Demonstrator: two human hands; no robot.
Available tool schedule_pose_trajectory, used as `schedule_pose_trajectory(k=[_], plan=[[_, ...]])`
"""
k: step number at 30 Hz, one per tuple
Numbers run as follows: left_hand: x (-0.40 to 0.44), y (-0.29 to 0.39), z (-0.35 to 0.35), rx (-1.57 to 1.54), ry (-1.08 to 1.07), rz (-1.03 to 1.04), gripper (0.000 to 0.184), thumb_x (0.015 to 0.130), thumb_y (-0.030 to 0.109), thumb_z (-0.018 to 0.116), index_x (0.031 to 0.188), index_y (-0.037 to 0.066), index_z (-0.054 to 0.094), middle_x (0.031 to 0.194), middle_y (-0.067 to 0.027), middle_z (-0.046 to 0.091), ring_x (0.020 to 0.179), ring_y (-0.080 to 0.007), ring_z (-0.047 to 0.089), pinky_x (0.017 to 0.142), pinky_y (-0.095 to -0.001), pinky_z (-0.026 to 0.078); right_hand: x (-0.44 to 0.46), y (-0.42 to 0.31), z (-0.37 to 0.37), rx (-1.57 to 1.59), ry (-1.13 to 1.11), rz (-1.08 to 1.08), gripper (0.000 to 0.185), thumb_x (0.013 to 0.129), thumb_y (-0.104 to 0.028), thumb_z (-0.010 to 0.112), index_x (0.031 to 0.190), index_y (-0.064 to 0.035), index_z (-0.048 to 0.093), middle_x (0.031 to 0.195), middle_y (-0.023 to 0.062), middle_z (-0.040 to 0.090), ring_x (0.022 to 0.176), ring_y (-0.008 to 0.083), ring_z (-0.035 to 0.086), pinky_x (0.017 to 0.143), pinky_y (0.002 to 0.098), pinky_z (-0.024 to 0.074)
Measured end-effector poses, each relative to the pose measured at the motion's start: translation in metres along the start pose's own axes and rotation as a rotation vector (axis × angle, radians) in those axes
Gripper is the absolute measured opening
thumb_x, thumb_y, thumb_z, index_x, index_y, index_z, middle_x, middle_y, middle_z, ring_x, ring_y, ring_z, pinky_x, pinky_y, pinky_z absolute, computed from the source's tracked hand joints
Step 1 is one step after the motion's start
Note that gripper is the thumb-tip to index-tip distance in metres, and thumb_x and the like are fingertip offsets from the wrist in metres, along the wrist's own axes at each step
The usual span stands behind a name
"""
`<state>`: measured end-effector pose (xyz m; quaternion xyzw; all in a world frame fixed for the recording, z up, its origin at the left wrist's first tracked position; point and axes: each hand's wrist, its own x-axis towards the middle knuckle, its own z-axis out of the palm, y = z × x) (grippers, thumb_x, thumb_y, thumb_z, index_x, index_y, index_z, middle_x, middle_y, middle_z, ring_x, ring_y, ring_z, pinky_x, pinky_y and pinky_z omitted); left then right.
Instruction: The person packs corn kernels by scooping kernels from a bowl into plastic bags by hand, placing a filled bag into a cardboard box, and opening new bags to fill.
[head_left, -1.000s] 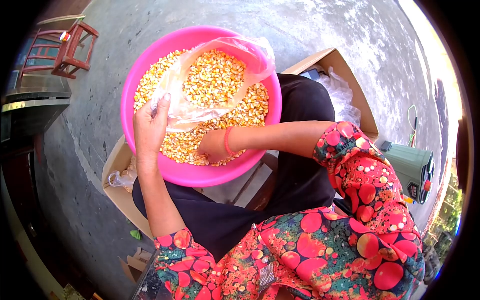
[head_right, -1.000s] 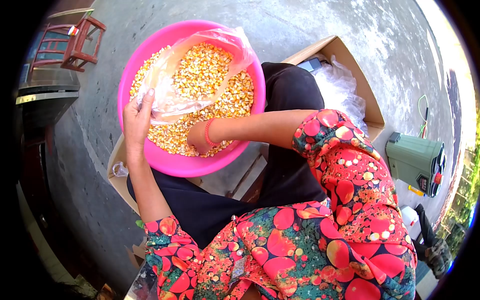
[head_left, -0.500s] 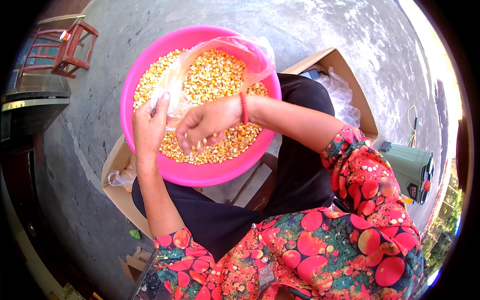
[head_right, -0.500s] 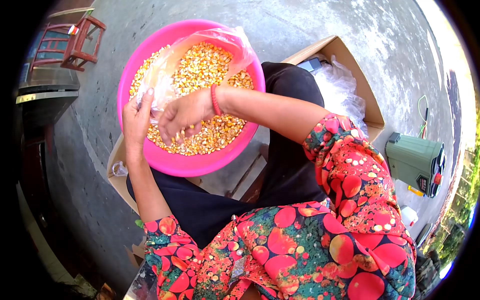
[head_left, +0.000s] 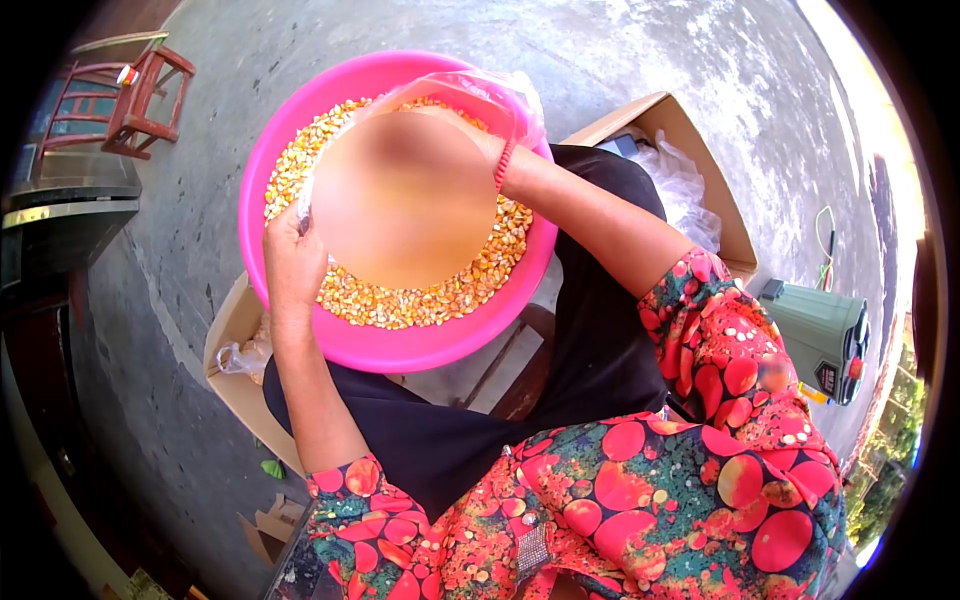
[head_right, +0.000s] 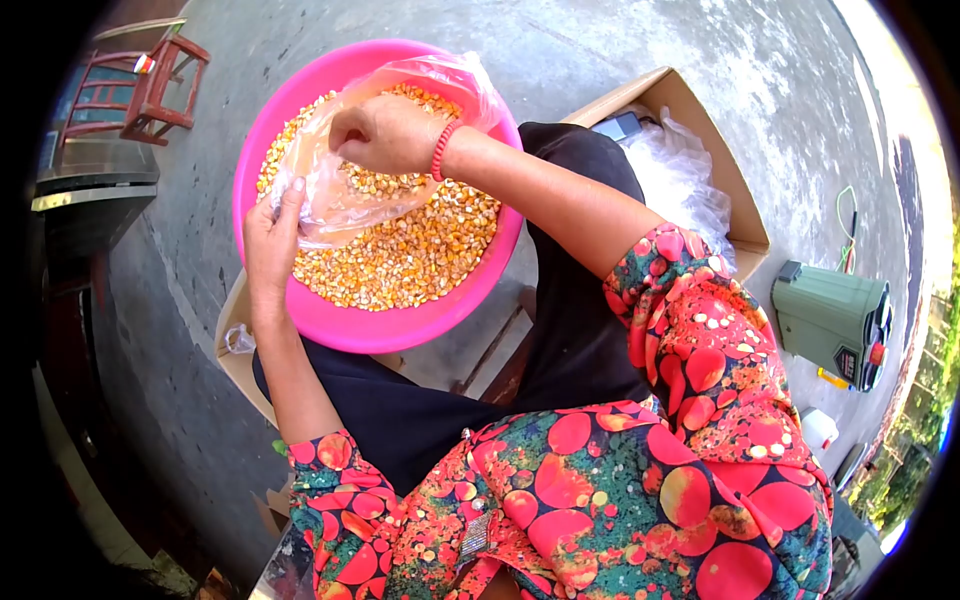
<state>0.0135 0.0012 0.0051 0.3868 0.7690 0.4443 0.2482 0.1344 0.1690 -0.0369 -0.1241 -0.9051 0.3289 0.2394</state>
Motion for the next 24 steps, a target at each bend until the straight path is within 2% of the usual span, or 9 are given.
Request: schedule_pose_trajectory(k=[3, 6, 7, 10, 13, 14, 16, 23, 24], plan=[[0.002, -0.004, -0.004, 0.004, -0.029, -0.013, 0.027, 0.091, 0.026, 0.056, 0.082, 0.002, 0.065, 0.064, 0.0049, 0.054, 0.057, -0.0021, 0.045, 0.049, -0.0202, 0.035, -0.007, -0.027, 0.000, 0.866, -0.637, 0.228, 0.020, 0.081, -0.012, 0.053, 0.094, -0.0018, 0.065, 0.079, 0.0053, 0.063, 0.066, 0.0136, 0.060, 0.057, 0.0253, 0.0505], [0.005, -0.012, -0.005, -0.053, -0.027, -0.070, 0.024, 0.091, 0.025, 0.057, 0.084, 0.003, 0.064, 0.066, 0.0043, 0.056, 0.058, -0.0021, 0.047, 0.049, -0.0197, 0.035, -0.024, -0.050, 0.018, 0.799, -1.037, 0.108, 0.025, 0.078, -0.014, 0.053, 0.099, -0.0037, 0.063, 0.084, 0.0112, 0.064, 0.073, 0.0205, 0.062, 0.062, 0.0317, 0.0523], [0.006, -0.016, -0.005, -0.146, -0.025, -0.058, 0.023, 0.091, 0.024, 0.056, 0.086, 0.004, 0.064, 0.068, 0.0031, 0.058, 0.058, -0.0030, 0.049, 0.049, -0.0198, 0.037, -0.033, -0.053, 0.025, 0.802, -1.035, 0.109, 0.025, 0.078, -0.014, 0.053, 0.099, -0.0037, 0.063, 0.084, 0.0112, 0.064, 0.073, 0.0205, 0.062, 0.062, 0.0317, 0.0523], [0.006, -0.018, -0.005, -0.368, -0.043, -0.064, 0.019, 0.091, 0.023, 0.055, 0.091, 0.004, 0.061, 0.073, -0.0002, 0.061, 0.059, -0.0063, 0.054, 0.051, -0.0208, 0.041, -0.058, -0.048, 0.049, 0.018, -0.675, -0.225, 0.027, 0.077, -0.013, 0.054, 0.102, -0.0045, 0.062, 0.097, 0.0197, 0.062, 0.085, 0.0351, 0.062, 0.076, 0.0433, 0.0497], [0.006, -0.012, -0.006, -0.591, -0.057, -0.123, 0.018, 0.092, 0.020, 0.053, 0.096, 0.004, 0.059, 0.076, -0.0043, 0.063, 0.061, -0.0111, 0.058, 0.056, -0.0236, 0.048, -0.080, -0.031, 0.080, -0.230, -0.440, -0.344, 0.027, 0.077, -0.013, 0.055, 0.102, -0.0047, 0.063, 0.095, 0.0185, 0.064, 0.090, 0.0344, 0.062, 0.076, 0.0423, 0.0500], [0.006, -0.010, -0.007, -0.683, -0.052, -0.166, 0.018, 0.093, 0.019, 0.051, 0.099, 0.003, 0.057, 0.078, -0.0063, 0.063, 0.061, -0.0133, 0.060, 0.058, -0.0254, 0.051, -0.078, -0.033, 0.085, -0.231, -0.440, -0.344, 0.027, 0.077, -0.013, 0.055, 0.102, -0.0047, 0.063, 0.095, 0.0185, 0.064, 0.090, 0.0344, 0.062, 0.076, 0.0423, 0.0500], [0.007, -0.007, -0.008, -0.755, -0.044, -0.182, 0.017, 0.093, 0.017, 0.050, 0.099, 0.003, 0.057, 0.079, -0.0070, 0.063, 0.063, -0.0144, 0.060, 0.061, -0.0274, 0.051, -0.065, -0.048, 0.084, -0.278, -1.056, -0.172, 0.025, 0.077, -0.014, 0.057, 0.098, -0.0048, 0.065, 0.092, 0.0175, 0.066, 0.091, 0.0340, 0.063, 0.073, 0.0424, 0.0509], [0.002, 0.008, -0.005, -1.040, -0.029, -0.113, 0.014, 0.093, 0.013, 0.048, 0.100, 0.005, 0.058, 0.082, -0.0059, 0.062, 0.072, -0.0127, 0.059, 0.065, -0.0297, 0.050, -0.088, -0.011, 0.120, -0.263, -0.614, -0.464, 0.017, 0.077, -0.012, 0.057, 0.085, -0.0026, 0.069, 0.085, 0.0163, 0.067, 0.079, 0.0310, 0.066, 0.065, 0.0407, 0.0524], [0.002, 0.012, -0.004, -1.041, -0.031, -0.112, 0.014, 0.093, 0.013, 0.048, 0.100, 0.005, 0.058, 0.082, -0.0059, 0.062, 0.072, -0.0127, 0.059, 0.065, -0.0297, 0.050, -0.068, -0.031, 0.095, -0.094, -0.949, -0.171, 0.016, 0.078, -0.012, 0.057, 0.084, -0.0020, 0.067, 0.081, 0.0141, 0.066, 0.074, 0.0274, 0.066, 0.061, 0.0376, 0.0521]])
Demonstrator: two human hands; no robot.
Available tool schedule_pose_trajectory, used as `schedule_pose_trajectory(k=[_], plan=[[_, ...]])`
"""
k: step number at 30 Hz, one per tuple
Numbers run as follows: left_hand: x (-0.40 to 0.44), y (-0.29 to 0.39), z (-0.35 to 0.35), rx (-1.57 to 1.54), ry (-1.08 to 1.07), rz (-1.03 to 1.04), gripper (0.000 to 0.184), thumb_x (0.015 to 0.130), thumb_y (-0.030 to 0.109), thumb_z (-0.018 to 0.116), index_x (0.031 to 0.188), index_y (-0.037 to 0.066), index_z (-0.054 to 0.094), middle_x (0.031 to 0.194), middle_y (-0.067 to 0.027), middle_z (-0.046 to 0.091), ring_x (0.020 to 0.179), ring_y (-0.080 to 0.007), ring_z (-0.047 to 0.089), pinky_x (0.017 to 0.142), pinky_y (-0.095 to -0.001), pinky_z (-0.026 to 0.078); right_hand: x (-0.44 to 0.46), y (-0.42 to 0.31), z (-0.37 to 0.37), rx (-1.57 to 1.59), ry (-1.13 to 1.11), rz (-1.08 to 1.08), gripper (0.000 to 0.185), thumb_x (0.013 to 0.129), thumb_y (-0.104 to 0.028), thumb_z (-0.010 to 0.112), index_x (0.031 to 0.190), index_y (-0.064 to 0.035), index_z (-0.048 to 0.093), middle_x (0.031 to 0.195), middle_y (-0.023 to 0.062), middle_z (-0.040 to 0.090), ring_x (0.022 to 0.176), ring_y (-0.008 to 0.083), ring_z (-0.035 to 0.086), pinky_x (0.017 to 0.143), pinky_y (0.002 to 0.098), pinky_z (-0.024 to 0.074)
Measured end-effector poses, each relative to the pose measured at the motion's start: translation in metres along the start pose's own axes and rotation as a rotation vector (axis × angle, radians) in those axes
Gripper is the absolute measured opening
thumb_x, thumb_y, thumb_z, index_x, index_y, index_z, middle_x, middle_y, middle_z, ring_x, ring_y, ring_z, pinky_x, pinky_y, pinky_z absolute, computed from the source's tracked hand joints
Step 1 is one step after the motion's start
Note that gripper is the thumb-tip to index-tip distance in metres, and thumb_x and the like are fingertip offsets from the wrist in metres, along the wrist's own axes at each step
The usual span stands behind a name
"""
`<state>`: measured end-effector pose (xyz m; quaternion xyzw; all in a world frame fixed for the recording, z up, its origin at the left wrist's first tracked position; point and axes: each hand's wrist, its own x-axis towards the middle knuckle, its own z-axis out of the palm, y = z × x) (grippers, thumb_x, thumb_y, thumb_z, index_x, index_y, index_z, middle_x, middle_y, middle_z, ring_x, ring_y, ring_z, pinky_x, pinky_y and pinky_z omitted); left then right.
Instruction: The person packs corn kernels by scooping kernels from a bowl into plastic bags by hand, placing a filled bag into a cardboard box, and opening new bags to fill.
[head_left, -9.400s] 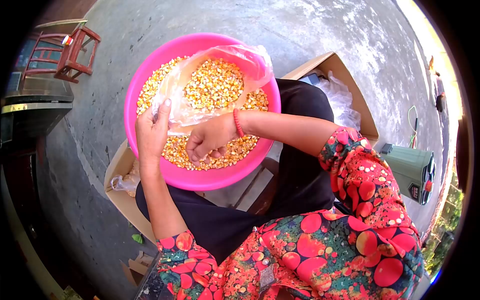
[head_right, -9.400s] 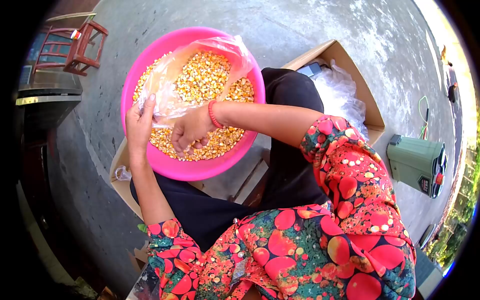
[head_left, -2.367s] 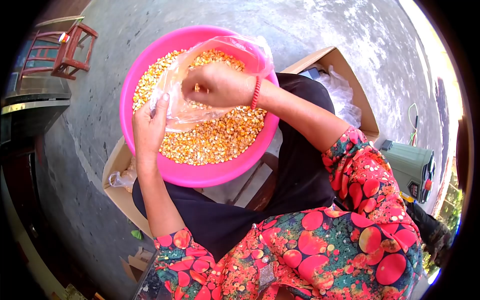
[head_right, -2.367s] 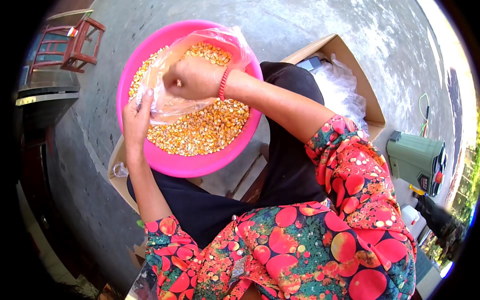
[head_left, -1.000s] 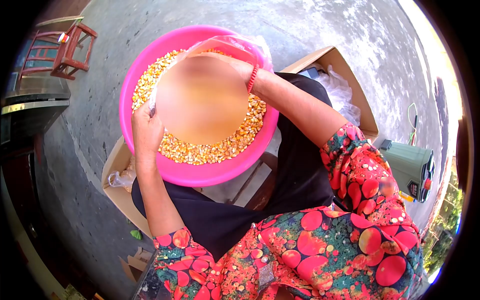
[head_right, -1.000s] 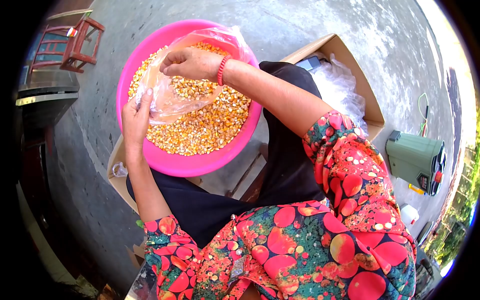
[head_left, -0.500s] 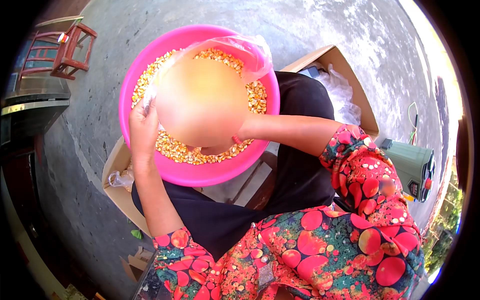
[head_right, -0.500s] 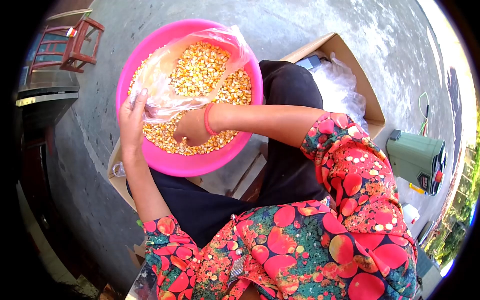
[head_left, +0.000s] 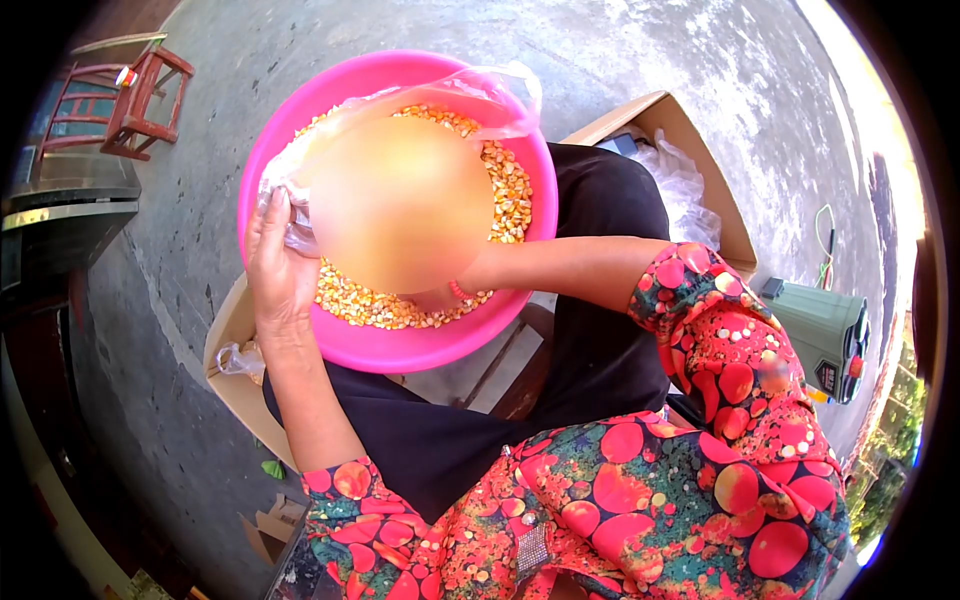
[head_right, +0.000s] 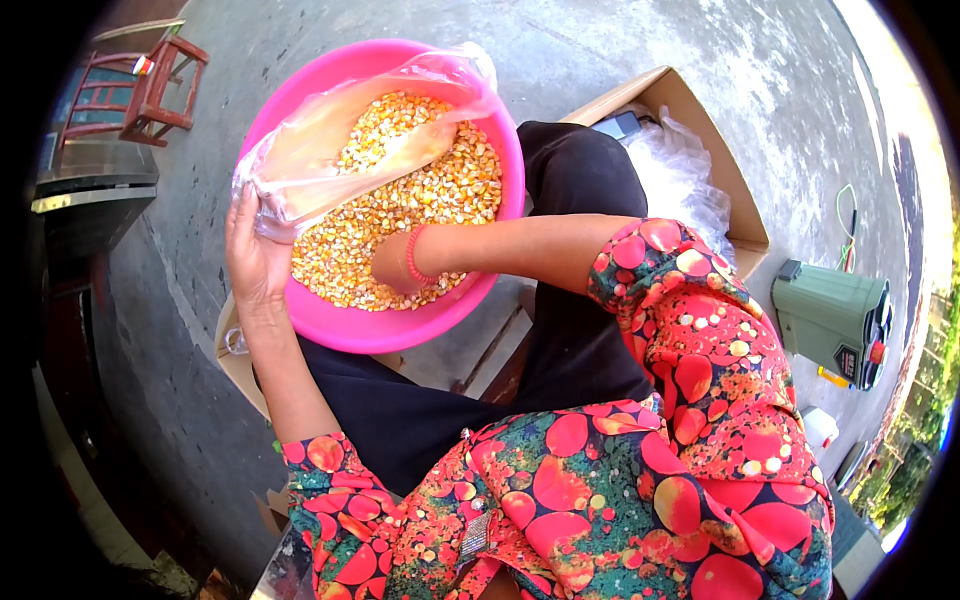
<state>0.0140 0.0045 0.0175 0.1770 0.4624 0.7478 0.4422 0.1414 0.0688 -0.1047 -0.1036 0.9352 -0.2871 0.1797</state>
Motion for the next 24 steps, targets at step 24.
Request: schedule_pose_trajectory(k=[24], plan=[[-0.001, -0.003, -0.013, 0.410, -0.007, -0.133, 0.012, 0.088, 0.017, 0.058, 0.091, 0.006, 0.062, 0.062, 0.0001, 0.058, 0.049, -0.0053, 0.052, 0.044, -0.0176, 0.040, -0.076, 0.053, -0.121, -0.210, 0.954, 0.120, 0.021, 0.080, -0.013, 0.061, 0.099, -0.0033, 0.061, 0.085, 0.0115, 0.064, 0.076, 0.0196, 0.063, 0.068, 0.0285, 0.0494]])
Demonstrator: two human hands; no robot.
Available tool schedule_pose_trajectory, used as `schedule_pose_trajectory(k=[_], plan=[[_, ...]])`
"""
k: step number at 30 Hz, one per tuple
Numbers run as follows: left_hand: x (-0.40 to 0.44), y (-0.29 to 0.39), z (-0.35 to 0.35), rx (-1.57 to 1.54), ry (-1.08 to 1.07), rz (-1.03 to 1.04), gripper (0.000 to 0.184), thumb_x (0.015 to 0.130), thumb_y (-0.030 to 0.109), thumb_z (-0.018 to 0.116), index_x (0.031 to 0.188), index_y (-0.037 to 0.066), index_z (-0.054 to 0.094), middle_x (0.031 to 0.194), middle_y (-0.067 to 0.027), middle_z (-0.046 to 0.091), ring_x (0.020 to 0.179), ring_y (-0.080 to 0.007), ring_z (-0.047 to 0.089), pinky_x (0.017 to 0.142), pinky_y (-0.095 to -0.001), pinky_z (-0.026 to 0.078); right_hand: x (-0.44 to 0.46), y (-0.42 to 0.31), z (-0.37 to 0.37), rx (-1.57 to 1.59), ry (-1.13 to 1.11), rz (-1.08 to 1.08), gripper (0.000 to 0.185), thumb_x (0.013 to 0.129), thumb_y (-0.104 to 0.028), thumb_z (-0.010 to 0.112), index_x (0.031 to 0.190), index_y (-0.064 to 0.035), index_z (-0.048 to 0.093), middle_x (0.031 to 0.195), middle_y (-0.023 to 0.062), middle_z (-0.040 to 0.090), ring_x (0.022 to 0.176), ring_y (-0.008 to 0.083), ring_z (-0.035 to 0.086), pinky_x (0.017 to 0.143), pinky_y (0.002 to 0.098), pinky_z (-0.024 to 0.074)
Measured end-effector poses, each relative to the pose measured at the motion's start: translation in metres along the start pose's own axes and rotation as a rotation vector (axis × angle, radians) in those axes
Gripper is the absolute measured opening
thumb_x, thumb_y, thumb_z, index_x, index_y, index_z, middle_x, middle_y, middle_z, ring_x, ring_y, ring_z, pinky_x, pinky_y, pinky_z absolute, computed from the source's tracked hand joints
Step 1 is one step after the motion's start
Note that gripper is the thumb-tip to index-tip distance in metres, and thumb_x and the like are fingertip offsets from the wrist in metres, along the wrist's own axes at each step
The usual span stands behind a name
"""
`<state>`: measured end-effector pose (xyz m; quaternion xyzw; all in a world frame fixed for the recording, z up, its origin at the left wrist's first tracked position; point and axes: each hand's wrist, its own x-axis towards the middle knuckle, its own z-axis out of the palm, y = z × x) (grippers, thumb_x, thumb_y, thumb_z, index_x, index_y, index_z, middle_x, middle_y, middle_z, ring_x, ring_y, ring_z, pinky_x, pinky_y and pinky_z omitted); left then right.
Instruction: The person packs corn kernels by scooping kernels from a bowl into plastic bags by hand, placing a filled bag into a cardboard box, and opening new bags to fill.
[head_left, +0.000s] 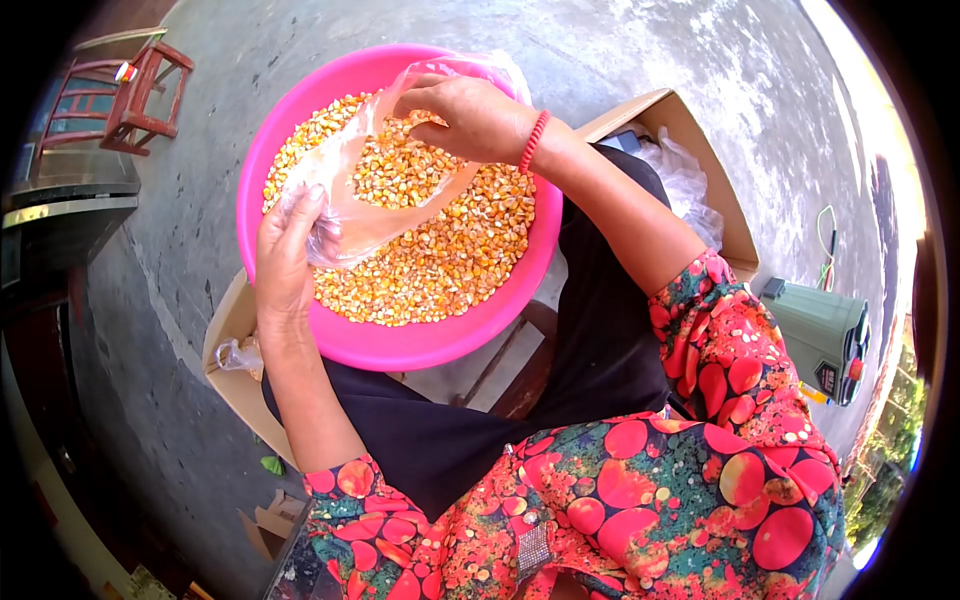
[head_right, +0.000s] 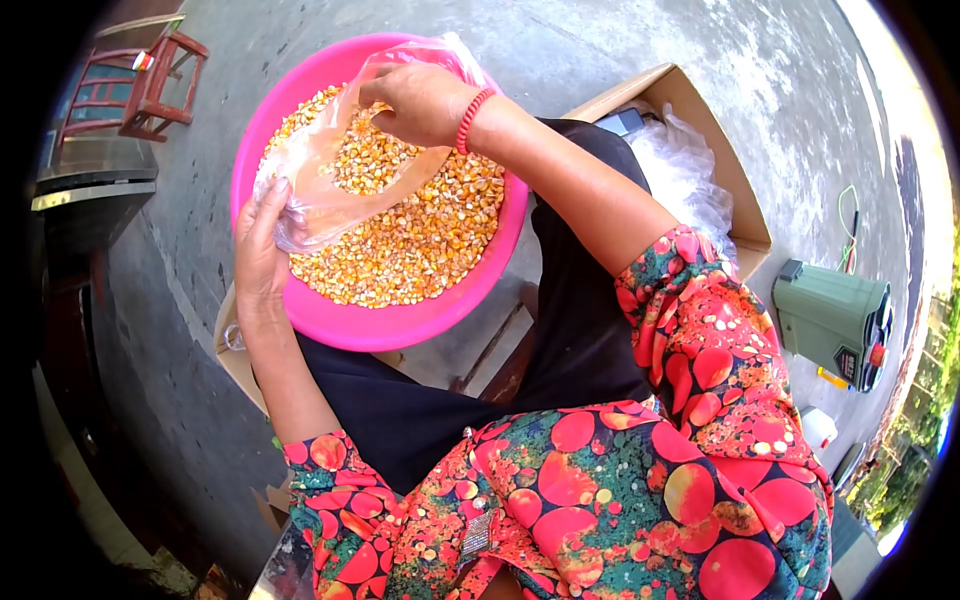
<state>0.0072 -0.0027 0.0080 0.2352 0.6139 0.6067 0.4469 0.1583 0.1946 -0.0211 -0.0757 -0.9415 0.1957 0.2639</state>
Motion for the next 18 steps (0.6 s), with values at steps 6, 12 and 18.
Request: schedule_pose_trajectory(k=[6, 12, 18], plan=[[-0.001, 0.000, -0.001, 0.016, 0.025, -0.003, 0.013, 0.088, 0.018, 0.059, 0.091, 0.007, 0.062, 0.062, 0.0004, 0.058, 0.049, -0.0049, 0.052, 0.043, -0.0175, 0.040, -0.004, -0.034, -0.001, 1.009, -0.632, 0.015, 0.020, 0.083, -0.015, 0.053, 0.096, -0.0039, 0.064, 0.084, 0.0047, 0.066, 0.070, 0.0127, 0.060, 0.058, 0.0272, 0.0491], [-0.001, 0.000, 0.001, 0.022, 0.004, 0.003, 0.013, 0.088, 0.019, 0.059, 0.091, 0.007, 0.062, 0.063, 0.0014, 0.058, 0.051, -0.0046, 0.052, 0.045, -0.0169, 0.039, -0.044, -0.081, 0.060, 0.354, -0.770, -0.202, 0.022, 0.079, -0.014, 0.056, 0.097, -0.0034, 0.064, 0.095, 0.0142, 0.065, 0.087, 0.0294, 0.062, 0.074, 0.0393, 0.0492], [0.000, 0.003, 0.002, 0.027, -0.007, -0.013, 0.012, 0.088, 0.019, 0.059, 0.090, 0.007, 0.062, 0.063, 0.0018, 0.058, 0.052, -0.0041, 0.053, 0.046, -0.0172, 0.039, -0.048, -0.096, 0.076, 0.032, -0.997, -0.061, 0.027, 0.078, -0.016, 0.056, 0.102, -0.0057, 0.060, 0.087, 0.0185, 0.061, 0.083, 0.0326, 0.062, 0.070, 0.0437, 0.0489]])
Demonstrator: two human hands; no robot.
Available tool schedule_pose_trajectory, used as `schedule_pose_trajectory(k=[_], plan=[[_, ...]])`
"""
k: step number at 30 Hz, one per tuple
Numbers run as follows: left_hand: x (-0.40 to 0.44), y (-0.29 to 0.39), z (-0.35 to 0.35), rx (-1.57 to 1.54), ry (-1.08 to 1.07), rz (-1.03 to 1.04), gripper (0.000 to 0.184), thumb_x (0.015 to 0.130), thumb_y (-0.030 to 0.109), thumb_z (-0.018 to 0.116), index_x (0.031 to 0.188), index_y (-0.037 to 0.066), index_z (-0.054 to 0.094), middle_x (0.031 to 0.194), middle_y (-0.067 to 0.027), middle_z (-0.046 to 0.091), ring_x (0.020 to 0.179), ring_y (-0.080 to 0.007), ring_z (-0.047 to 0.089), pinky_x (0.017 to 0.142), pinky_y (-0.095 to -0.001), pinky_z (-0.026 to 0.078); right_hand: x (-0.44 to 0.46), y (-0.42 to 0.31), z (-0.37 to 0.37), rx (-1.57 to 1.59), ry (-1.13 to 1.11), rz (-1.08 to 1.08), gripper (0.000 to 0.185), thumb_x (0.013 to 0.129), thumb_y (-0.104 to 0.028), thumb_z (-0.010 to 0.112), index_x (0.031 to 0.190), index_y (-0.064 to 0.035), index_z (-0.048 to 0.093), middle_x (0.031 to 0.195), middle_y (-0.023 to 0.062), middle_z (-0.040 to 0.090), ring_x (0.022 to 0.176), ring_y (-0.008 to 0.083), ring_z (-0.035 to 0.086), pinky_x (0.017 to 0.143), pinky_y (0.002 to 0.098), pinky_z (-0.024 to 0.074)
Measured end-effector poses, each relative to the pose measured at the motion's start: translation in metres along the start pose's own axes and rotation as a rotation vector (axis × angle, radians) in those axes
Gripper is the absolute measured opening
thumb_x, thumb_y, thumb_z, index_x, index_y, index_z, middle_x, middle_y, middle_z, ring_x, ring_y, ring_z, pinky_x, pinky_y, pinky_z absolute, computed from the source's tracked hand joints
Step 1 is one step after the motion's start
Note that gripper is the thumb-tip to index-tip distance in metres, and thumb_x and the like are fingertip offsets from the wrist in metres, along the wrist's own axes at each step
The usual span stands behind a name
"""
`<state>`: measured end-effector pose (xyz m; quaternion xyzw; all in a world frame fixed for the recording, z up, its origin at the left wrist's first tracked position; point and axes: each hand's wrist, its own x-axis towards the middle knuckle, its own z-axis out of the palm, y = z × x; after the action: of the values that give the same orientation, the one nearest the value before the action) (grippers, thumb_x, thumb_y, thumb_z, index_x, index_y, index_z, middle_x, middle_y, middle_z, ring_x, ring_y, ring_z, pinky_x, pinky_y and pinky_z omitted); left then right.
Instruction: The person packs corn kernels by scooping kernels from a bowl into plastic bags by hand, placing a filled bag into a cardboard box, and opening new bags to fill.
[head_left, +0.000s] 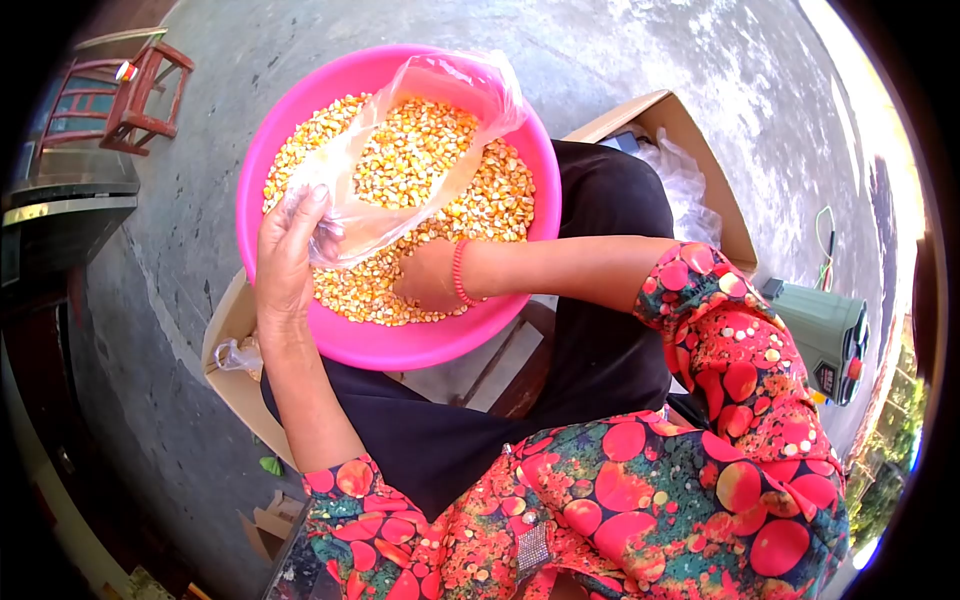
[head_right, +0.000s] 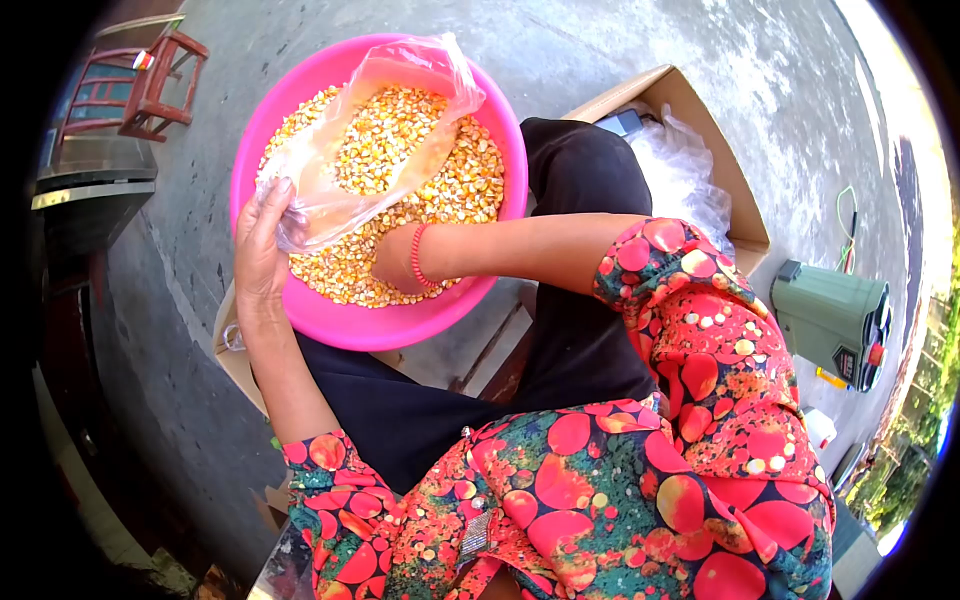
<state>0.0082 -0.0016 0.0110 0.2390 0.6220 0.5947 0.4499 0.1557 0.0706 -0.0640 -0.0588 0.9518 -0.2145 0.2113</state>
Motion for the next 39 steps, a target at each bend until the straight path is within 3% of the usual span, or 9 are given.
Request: schedule_pose_trajectory(k=[9, 11, 17, 21, 23, 29, 32, 35, 39], plan=[[-0.001, -0.002, -0.001, 0.015, -0.020, 0.007, 0.012, 0.088, 0.018, 0.059, 0.089, 0.007, 0.062, 0.064, 0.0020, 0.058, 0.051, -0.0037, 0.052, 0.046, -0.0171, 0.039, 0.018, 0.018, 0.018, 0.205, -0.053, -0.177, 0.014, 0.079, -0.017, 0.056, 0.083, -0.0059, 0.063, 0.076, 0.0136, 0.064, 0.069, 0.0289, 0.063, 0.060, 0.0399, 0.0498], [-0.001, -0.002, -0.001, 0.008, -0.015, 0.013, 0.011, 0.088, 0.018, 0.059, 0.089, 0.007, 0.062, 0.065, 0.0022, 0.058, 0.053, -0.0029, 0.052, 0.047, -0.0171, 0.039, 0.009, 0.016, -0.005, 0.918, -0.273, 0.006, 0.014, 0.083, -0.017, 0.055, 0.085, -0.0053, 0.062, 0.069, 0.0073, 0.061, 0.064, 0.0183, 0.061, 0.051, 0.0318, 0.0483], [-0.002, -0.001, 0.001, 0.005, 0.010, 0.026, 0.011, 0.089, 0.018, 0.058, 0.088, 0.007, 0.062, 0.066, 0.0025, 0.057, 0.054, -0.0027, 0.051, 0.049, -0.0170, 0.038, -0.014, 0.014, -0.043, 1.217, -0.319, -0.218, 0.016, 0.087, -0.015, 0.050, 0.088, -0.0025, 0.060, 0.072, 0.0017, 0.057, 0.055, 0.0081, 0.052, 0.045, 0.0217, 0.0409], [0.000, -0.005, -0.002, 0.029, -0.005, 0.037, 0.011, 0.089, 0.018, 0.058, 0.090, 0.007, 0.062, 0.066, 0.0031, 0.057, 0.054, -0.0027, 0.051, 0.048, -0.0170, 0.038, -0.036, 0.034, -0.074, 1.319, -0.243, -0.286, 0.016, 0.088, -0.015, 0.051, 0.093, -0.0036, 0.061, 0.072, -0.0002, 0.057, 0.056, 0.0031, 0.048, 0.043, 0.0186, 0.0357], [0.001, -0.007, 0.000, 0.018, 0.008, 0.059, 0.013, 0.089, 0.018, 0.058, 0.093, 0.007, 0.062, 0.067, 0.0036, 0.057, 0.054, -0.0023, 0.051, 0.048, -0.0169, 0.038, -0.039, 0.057, -0.076, 1.412, 0.113, -0.373, 0.015, 0.089, -0.015, 0.051, 0.094, -0.0041, 0.060, 0.073, -0.0014, 0.057, 0.056, 0.0031, 0.048, 0.045, 0.0183, 0.0375], [0.000, -0.005, 0.000, 0.010, -0.001, 0.041, 0.016, 0.088, 0.017, 0.058, 0.099, 0.006, 0.063, 0.070, 0.0047, 0.059, 0.056, -0.0011, 0.051, 0.050, -0.0157, 0.038, -0.043, 0.090, -0.083, 0.561, 0.811, -0.060, 0.017, 0.089, -0.015, 0.053, 0.096, -0.0033, 0.063, 0.085, -0.0003, 0.063, 0.072, 0.0081, 0.059, 0.067, 0.0239, 0.0486], [0.000, -0.005, 0.000, 0.004, -0.009, 0.042, 0.017, 0.088, 0.016, 0.058, 0.101, 0.005, 0.063, 0.073, 0.0052, 0.059, 0.058, -0.0005, 0.051, 0.051, -0.0155, 0.038, -0.049, 0.084, -0.090, 0.354, 0.859, -0.011, 0.018, 0.088, -0.016, 0.054, 0.093, -0.0015, 0.064, 0.085, 0.0033, 0.065, 0.080, 0.0108, 0.061, 0.073, 0.0262, 0.0487], [-0.001, -0.004, 0.001, -0.008, 0.004, 0.043, 0.016, 0.089, 0.016, 0.058, 0.100, 0.005, 0.063, 0.073, 0.0052, 0.059, 0.058, -0.0008, 0.052, 0.051, -0.0159, 0.039, -0.058, 0.050, -0.101, 0.923, 0.324, -0.121, 0.018, 0.086, -0.015, 0.056, 0.093, -0.0007, 0.064, 0.083, 0.0089, 0.066, 0.082, 0.0168, 0.062, 0.075, 0.0293, 0.0487], [0.000, -0.005, 0.000, 0.012, -0.015, 0.039, 0.015, 0.089, 0.015, 0.058, 0.099, 0.005, 0.063, 0.072, 0.0047, 0.059, 0.058, -0.0013, 0.052, 0.051, -0.0163, 0.039, -0.018, 0.027, -0.043, 0.598, 0.170, -0.442, 0.017, 0.081, -0.009, 0.055, 0.094, -0.0029, 0.063, 0.088, 0.0152, 0.063, 0.082, 0.0272, 0.061, 0.076, 0.0364, 0.0482]])
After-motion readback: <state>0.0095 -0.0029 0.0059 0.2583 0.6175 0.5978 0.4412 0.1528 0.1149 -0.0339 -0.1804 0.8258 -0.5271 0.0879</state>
